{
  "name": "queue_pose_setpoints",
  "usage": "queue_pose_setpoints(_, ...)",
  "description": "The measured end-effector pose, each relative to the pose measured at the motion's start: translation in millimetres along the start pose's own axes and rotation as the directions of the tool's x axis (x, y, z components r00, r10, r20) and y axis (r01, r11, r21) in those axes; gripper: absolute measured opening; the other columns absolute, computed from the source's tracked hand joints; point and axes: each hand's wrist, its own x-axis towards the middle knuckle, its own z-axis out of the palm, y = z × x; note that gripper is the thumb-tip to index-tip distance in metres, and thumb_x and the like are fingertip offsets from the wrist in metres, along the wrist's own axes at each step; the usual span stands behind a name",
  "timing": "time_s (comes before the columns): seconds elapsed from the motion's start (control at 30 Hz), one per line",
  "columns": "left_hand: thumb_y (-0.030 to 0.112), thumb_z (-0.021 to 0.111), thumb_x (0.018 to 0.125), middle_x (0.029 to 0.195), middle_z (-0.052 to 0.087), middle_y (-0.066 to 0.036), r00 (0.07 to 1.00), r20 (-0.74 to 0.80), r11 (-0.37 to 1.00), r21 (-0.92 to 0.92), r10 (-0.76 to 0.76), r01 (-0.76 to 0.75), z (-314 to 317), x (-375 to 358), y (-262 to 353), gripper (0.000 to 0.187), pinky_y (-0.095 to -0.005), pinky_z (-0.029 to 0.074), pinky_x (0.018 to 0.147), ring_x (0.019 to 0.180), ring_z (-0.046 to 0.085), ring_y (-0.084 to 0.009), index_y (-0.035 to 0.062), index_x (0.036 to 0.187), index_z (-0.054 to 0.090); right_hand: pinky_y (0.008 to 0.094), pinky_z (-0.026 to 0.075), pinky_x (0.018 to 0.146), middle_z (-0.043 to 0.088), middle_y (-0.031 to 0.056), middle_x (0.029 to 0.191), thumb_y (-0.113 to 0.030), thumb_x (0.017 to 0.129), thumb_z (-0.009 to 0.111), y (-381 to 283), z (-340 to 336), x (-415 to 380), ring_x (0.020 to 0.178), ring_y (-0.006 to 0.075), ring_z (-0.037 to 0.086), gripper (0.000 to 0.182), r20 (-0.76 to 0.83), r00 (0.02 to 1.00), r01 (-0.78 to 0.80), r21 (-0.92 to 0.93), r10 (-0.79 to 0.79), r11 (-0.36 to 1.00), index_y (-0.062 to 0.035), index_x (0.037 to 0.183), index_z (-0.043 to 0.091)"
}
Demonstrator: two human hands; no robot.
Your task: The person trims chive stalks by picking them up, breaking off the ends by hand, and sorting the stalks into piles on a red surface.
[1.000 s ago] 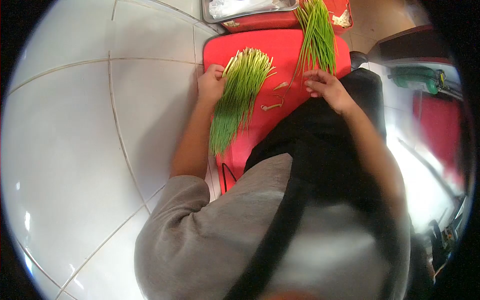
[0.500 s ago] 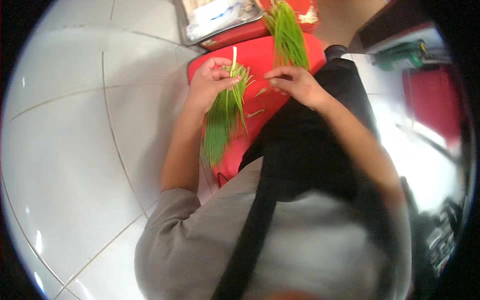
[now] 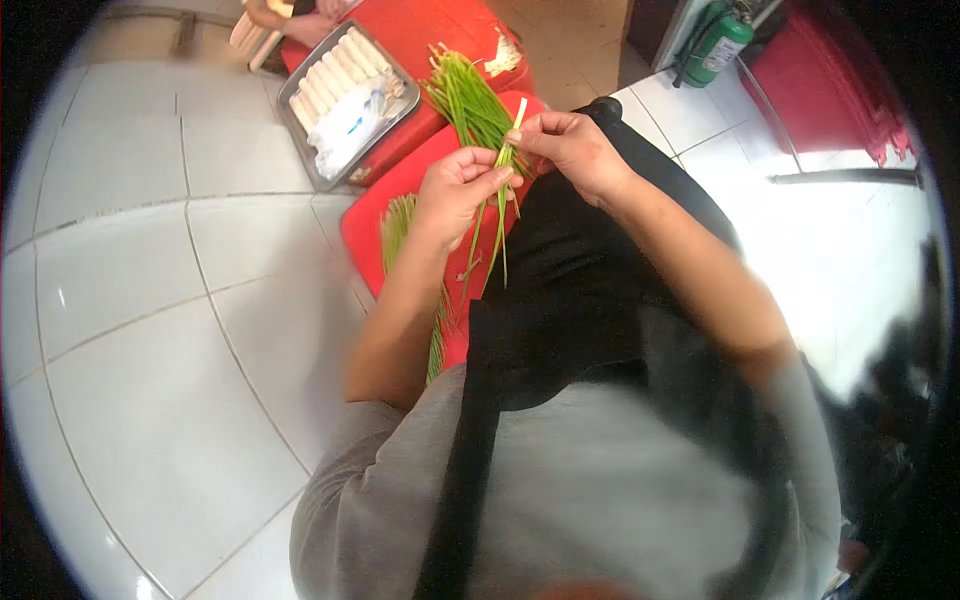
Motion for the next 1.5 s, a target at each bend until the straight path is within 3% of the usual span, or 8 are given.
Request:
queue_pose_setpoints(0.17, 0.004, 0.058, 0.082, 0.08, 0.063, -0.011, 0.998, 0.042, 0.999, -0.004, 0.037, -0.037, 34, 15, 7, 0.013, -0.0244, 0.05, 0.062, 0.072, 0.062, -0.0151, -0.0035, 0.093, 0.056, 0.0192, 0.038, 0.057, 0.058, -0.0018, 0.073, -0.025, 0.082, 0.063, -12, -27, -21, 0.063, 0.0055, 0.05, 0.019, -0.071, 0.997, 0.032, 0.106, -0.025, 0.994, -0.0056, 0.08, 0.061)
queue_pose_setpoints(0.4, 0.003, 0.057, 0.083, 0.083, 0.063, -0.012, 0.993, 0.118, 0.998, 0.056, -0.004, -0.003, 66, 23, 14, 0.01, -0.0259, 0.052, 0.064, 0.074, 0.063, -0.0167, -0.0039, 0.09, 0.055, 0.023, 0.044, 0.065, 0.06, -0.0005, 0.074, -0.015, 0.079, 0.066, -4, -56, -39, 0.069, 0.0053, 0.053, 0.013, -0.068, 0.947, 0.307, -0.101, -0.314, 0.946, -0.0024, 0.079, 0.061)
queue_pose_setpoints(0.5, 0.004, 0.055, 0.084, 0.085, 0.062, -0.013, 0.992, 0.128, 0.995, 0.103, -0.009, -0.005, 74, 23, 16, 0.012, -0.027, 0.051, 0.067, 0.076, 0.062, -0.0176, -0.0035, 0.093, 0.053, 0.0226, 0.044, 0.065, 0.06, -0.0001, 0.074, -0.017, 0.08, 0.065, -11, -60, -50, 0.069, 0.0054, 0.052, 0.015, -0.147, 0.976, 0.163, 0.019, -0.158, 0.986, -0.0017, 0.079, 0.061)
queue_pose_setpoints(0.6, 0.005, 0.055, 0.085, 0.085, 0.062, -0.013, 0.987, 0.16, 0.982, 0.183, 0.023, -0.053, 81, 25, 14, 0.012, -0.0278, 0.051, 0.067, 0.075, 0.062, -0.018, -0.003, 0.093, 0.052, 0.0228, 0.044, 0.065, 0.06, 0.0007, 0.074, -0.02, 0.082, 0.063, -2, -63, -48, 0.069, 0.0053, 0.052, 0.018, -0.129, 0.941, 0.302, -0.104, -0.314, 0.948, -0.002, 0.079, 0.061)
queue_pose_setpoints(0.8, 0.005, 0.054, 0.085, 0.084, 0.061, -0.013, 0.991, 0.131, 0.984, 0.168, 0.035, -0.057, 89, 23, 17, 0.011, -0.0282, 0.052, 0.066, 0.073, 0.062, -0.018, -0.0026, 0.093, 0.052, 0.0231, 0.044, 0.066, 0.06, 0.001, 0.074, -0.019, 0.082, 0.063, -5, -73, -50, 0.07, 0.0058, 0.052, 0.017, -0.136, 0.971, 0.207, 0.057, -0.198, 0.977, -0.0019, 0.079, 0.061)
queue_pose_setpoints(1.0, 0.007, 0.053, 0.087, 0.082, 0.062, -0.013, 0.99, 0.135, 0.987, 0.147, 0.048, -0.068, 86, 23, 15, 0.013, -0.0249, 0.052, 0.063, 0.072, 0.063, -0.0152, -0.0039, 0.094, 0.053, 0.0204, 0.041, 0.064, 0.059, -0.0003, 0.083, -0.024, 0.085, 0.058, -1, -75, -50, 0.073, 0.006, 0.051, 0.019, -0.027, 0.944, 0.324, -0.132, -0.33, 0.937, -0.0043, 0.085, 0.06)
queue_pose_setpoints(1.13, 0.008, 0.052, 0.088, 0.081, 0.063, -0.013, 0.991, 0.126, 0.983, 0.169, 0.05, -0.071, 81, 24, 13, 0.013, -0.0248, 0.052, 0.062, 0.07, 0.062, -0.0146, -0.0034, 0.094, 0.052, 0.0227, 0.043, 0.068, 0.06, -0.0001, 0.085, -0.012, 0.082, 0.062, -16, -75, -61, 0.077, 0.0066, 0.052, 0.014, -0.103, 0.972, 0.208, -0.043, -0.211, 0.977, -0.0022, 0.091, 0.06)
queue_pose_setpoints(1.5, 0.009, 0.049, 0.089, 0.078, 0.064, -0.009, 0.996, 0.06, 0.933, 0.349, 0.068, -0.084, 78, 22, 13, 0.01, -0.0204, 0.047, 0.057, 0.062, 0.058, -0.0089, 0.0004, 0.091, 0.054, 0.024, 0.042, 0.063, 0.06, 0.0001, 0.069, -0.017, 0.078, 0.066, 0, -81, -52, 0.065, 0.0061, 0.05, 0.017, -0.04, 0.944, 0.312, -0.223, -0.328, 0.924, -0.0006, 0.077, 0.063)
